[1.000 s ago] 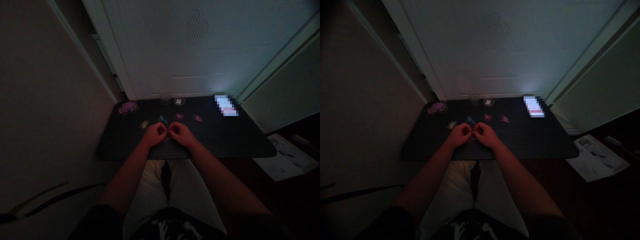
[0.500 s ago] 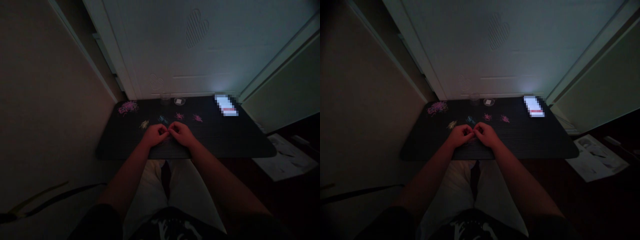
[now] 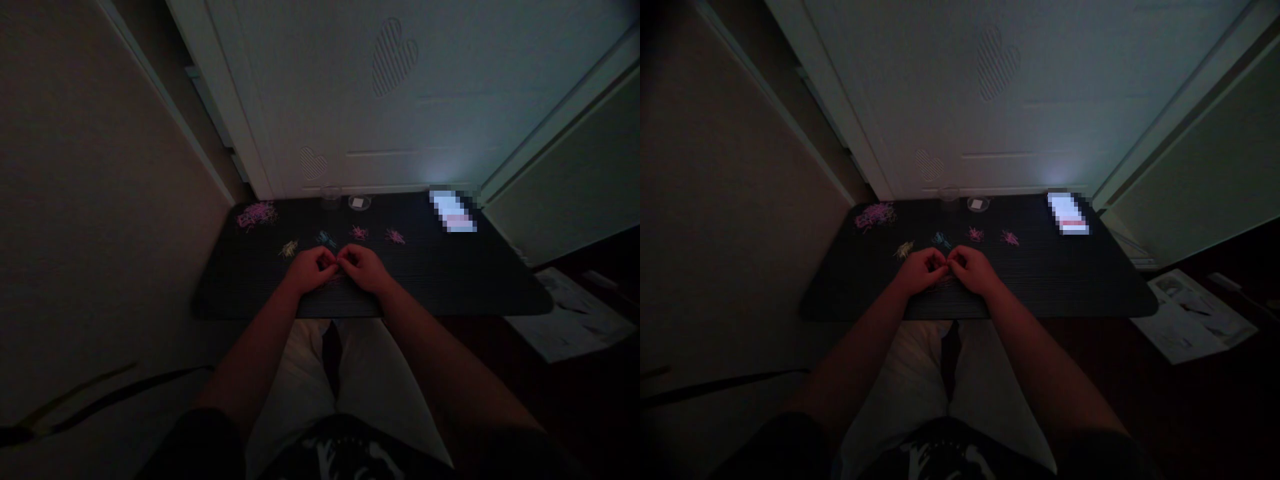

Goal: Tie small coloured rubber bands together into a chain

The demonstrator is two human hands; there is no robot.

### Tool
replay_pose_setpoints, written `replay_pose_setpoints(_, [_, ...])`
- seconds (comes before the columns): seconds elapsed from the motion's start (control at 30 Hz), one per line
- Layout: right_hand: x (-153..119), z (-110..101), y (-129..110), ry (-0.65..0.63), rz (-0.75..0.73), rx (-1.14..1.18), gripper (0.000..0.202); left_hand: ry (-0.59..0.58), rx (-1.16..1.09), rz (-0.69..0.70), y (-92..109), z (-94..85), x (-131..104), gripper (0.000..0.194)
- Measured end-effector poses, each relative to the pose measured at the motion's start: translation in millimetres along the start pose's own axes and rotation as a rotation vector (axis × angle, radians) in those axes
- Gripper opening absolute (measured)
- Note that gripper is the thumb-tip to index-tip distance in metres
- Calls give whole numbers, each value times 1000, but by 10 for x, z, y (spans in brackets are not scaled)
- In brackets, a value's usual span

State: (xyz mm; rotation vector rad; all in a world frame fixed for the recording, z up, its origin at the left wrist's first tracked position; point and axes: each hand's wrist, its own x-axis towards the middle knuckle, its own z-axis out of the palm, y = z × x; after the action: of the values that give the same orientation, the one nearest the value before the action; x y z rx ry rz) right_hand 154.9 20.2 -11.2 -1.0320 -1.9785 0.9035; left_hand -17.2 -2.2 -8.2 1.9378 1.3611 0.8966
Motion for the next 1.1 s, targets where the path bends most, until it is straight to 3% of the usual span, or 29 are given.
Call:
replay_pose_setpoints(0.37, [6, 18, 27, 26, 31, 19, 10, 36, -15, 93, 23, -5, -12, 37])
replay_pose_setpoints(0.63, [-3, 11, -31, 30, 26, -42, 16, 80, 108, 136, 58, -3, -15, 30])
replay_pose_setpoints(1.1, [1, 8, -27, 21, 23, -21, 16, 146, 122, 202, 30, -7, -13, 20])
